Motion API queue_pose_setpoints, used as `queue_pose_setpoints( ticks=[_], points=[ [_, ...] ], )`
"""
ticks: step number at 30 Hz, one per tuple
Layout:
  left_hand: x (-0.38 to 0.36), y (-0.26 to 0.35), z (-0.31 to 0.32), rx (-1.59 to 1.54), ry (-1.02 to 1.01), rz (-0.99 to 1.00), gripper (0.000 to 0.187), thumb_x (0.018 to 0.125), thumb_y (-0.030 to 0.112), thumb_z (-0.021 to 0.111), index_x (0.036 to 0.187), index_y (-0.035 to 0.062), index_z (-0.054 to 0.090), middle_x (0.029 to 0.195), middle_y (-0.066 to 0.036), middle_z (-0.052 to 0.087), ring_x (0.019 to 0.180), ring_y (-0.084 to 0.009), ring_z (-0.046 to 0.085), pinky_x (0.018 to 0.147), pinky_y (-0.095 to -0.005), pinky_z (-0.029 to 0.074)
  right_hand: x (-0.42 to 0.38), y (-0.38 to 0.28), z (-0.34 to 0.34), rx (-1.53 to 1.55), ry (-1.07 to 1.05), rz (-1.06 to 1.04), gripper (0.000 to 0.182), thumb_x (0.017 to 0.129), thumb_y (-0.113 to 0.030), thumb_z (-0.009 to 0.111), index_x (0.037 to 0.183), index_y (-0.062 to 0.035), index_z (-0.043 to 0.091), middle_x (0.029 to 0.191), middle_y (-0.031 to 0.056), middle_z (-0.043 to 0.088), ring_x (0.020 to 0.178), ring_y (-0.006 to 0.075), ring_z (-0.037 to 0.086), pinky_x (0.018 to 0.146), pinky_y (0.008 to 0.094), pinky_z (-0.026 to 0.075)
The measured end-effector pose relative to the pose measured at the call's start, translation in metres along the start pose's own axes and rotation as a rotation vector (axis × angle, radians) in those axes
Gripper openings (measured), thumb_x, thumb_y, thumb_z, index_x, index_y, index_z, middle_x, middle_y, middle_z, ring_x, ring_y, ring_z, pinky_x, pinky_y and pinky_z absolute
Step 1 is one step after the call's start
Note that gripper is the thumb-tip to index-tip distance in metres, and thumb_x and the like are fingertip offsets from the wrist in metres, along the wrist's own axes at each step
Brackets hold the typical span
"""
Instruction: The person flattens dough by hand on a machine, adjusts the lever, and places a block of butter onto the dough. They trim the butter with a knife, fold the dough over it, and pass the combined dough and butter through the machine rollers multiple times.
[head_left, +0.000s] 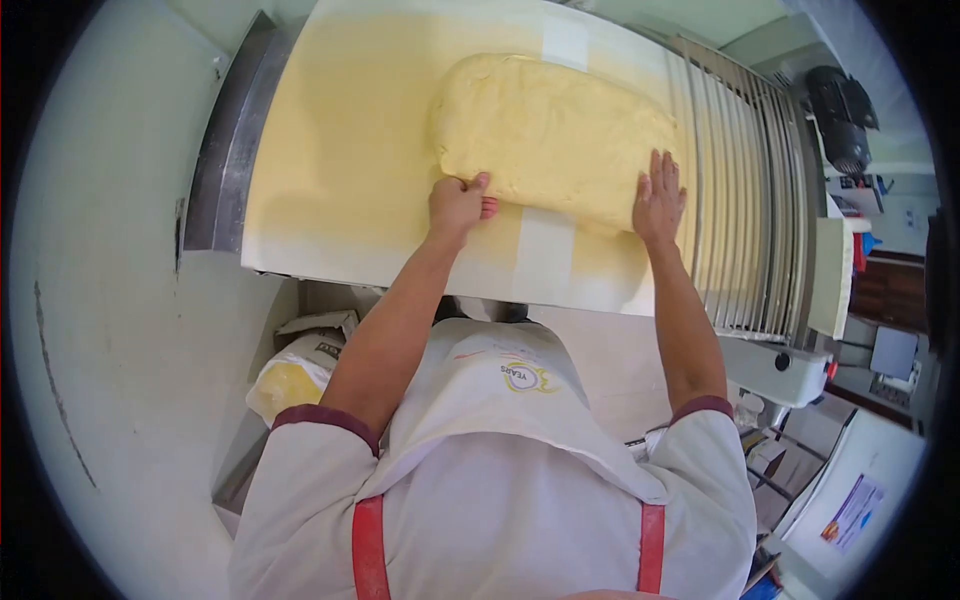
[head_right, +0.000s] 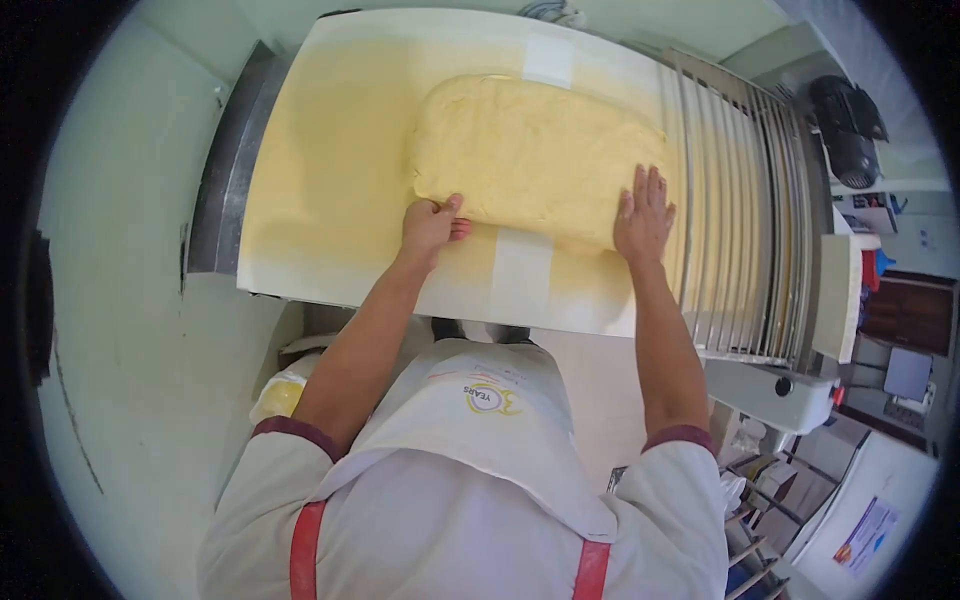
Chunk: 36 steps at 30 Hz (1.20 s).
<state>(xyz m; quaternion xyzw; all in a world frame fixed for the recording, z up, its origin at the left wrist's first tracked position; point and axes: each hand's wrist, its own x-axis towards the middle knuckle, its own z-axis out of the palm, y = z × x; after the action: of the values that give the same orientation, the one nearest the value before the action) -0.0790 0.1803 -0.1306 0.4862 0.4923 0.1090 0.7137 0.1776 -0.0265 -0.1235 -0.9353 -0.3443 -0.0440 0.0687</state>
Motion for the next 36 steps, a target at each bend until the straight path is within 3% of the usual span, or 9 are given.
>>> queue_pose_setpoints(
  ticks=[7, 13, 16, 17, 21, 24, 26, 31, 36],
  points=[
    [-0.016, 0.028, -0.026, -0.167, -0.012, -0.114, 0.026, 0.094, 0.020, 0.062, 0.086, -0.0051, 0.060, 0.067, -0.013, 0.064, 0.053, -0.0170, 0.062, 0.049, -0.0278, 0.053, -0.004, 0.009, 0.000, 0.063, -0.008, 0.004, 0.053, 0.101, -0.035, 0.032, 0.151, -0.0188, 0.025, 0.159, 0.0076, 0.018, 0.146, 0.0266, 0.016, 0.115, 0.0554, 0.012],
    [0.030, -0.002, -0.023, 0.103, 0.051, 0.133, 0.030, 0.094, 0.026, 0.062, 0.081, -0.0012, 0.059, 0.065, -0.008, 0.060, 0.052, -0.0150, 0.057, 0.046, -0.0271, 0.047, -0.008, -0.004, -0.011, 0.051, 0.021, 0.055, 0.053, 0.101, -0.035, 0.032, 0.150, -0.0132, 0.027, 0.157, 0.0097, 0.022, 0.146, 0.0259, 0.017, 0.116, 0.0551, 0.013],
    [0.017, 0.004, -0.030, 0.152, 0.011, 0.122, 0.030, 0.094, 0.026, 0.061, 0.077, 0.0015, 0.058, 0.060, -0.005, 0.057, 0.049, -0.0126, 0.052, 0.043, -0.0283, 0.041, -0.009, 0.023, -0.012, 0.632, -0.013, 0.076, 0.055, 0.102, -0.036, 0.033, 0.149, -0.0086, 0.027, 0.155, 0.0145, 0.027, 0.145, 0.0278, 0.020, 0.117, 0.0496, 0.013],
    [0.008, 0.015, -0.041, 0.348, -0.027, 0.115, 0.030, 0.093, 0.027, 0.062, 0.079, 0.0001, 0.060, 0.058, -0.005, 0.057, 0.049, -0.0142, 0.053, 0.044, -0.0301, 0.042, -0.028, 0.016, -0.050, 0.978, 0.105, 0.130, 0.055, 0.101, -0.033, 0.039, 0.148, -0.0049, 0.029, 0.151, 0.0182, 0.033, 0.143, 0.0301, 0.025, 0.116, 0.0426, 0.018],
    [-0.025, 0.034, -0.021, 0.932, 0.289, 0.447, 0.031, 0.092, 0.027, 0.062, 0.091, -0.0043, 0.064, 0.073, -0.011, 0.065, 0.066, -0.0228, 0.064, 0.063, -0.0364, 0.052, -0.119, 0.058, -0.134, 0.896, 0.403, 0.057, 0.046, 0.098, -0.023, 0.049, 0.139, -0.0008, 0.045, 0.139, 0.0178, 0.050, 0.133, 0.0303, 0.043, 0.110, 0.0384, 0.031],
    [-0.027, 0.024, 0.057, 0.771, 0.166, 1.017, 0.038, 0.091, 0.024, 0.058, 0.115, -0.0052, 0.058, 0.110, -0.019, 0.064, 0.103, -0.0328, 0.061, 0.094, -0.0419, 0.046, -0.156, 0.130, -0.178, 0.842, 0.518, 0.113, 0.043, 0.098, -0.023, 0.049, 0.134, -0.0001, 0.050, 0.134, 0.0157, 0.055, 0.129, 0.0272, 0.048, 0.109, 0.0380, 0.033],
    [-0.015, 0.024, 0.120, 1.107, 0.112, 1.206, 0.054, 0.093, 0.022, 0.053, 0.138, -0.0039, 0.039, 0.142, -0.023, 0.042, 0.134, -0.0351, 0.038, 0.110, -0.0450, 0.030, -0.163, 0.181, -0.223, 0.794, 0.645, 0.112, 0.043, 0.098, -0.025, 0.047, 0.134, -0.0005, 0.051, 0.134, 0.0140, 0.055, 0.127, 0.0256, 0.049, 0.107, 0.0381, 0.035],
    [-0.003, 0.004, 0.253, 1.488, 0.185, 0.942, 0.068, 0.097, 0.032, 0.044, 0.148, -0.0036, 0.017, 0.155, -0.023, 0.018, 0.145, -0.0351, 0.016, 0.116, -0.0479, 0.016, -0.185, 0.349, -0.313, 0.291, 0.904, 0.119, 0.042, 0.097, -0.018, 0.042, 0.133, 0.0030, 0.051, 0.130, 0.0154, 0.057, 0.122, 0.0253, 0.052, 0.104, 0.0384, 0.039],
    [-0.005, 0.014, 0.251, 1.518, 0.055, 0.797, 0.069, 0.098, 0.036, 0.039, 0.149, -0.0037, 0.014, 0.155, -0.025, 0.015, 0.145, -0.0363, 0.013, 0.117, -0.0480, 0.013, -0.200, 0.531, -0.344, 0.086, 0.786, 0.412, 0.045, 0.100, -0.027, 0.041, 0.131, 0.0026, 0.052, 0.129, 0.0148, 0.058, 0.118, 0.0234, 0.053, 0.103, 0.0368, 0.038]
  ],
)
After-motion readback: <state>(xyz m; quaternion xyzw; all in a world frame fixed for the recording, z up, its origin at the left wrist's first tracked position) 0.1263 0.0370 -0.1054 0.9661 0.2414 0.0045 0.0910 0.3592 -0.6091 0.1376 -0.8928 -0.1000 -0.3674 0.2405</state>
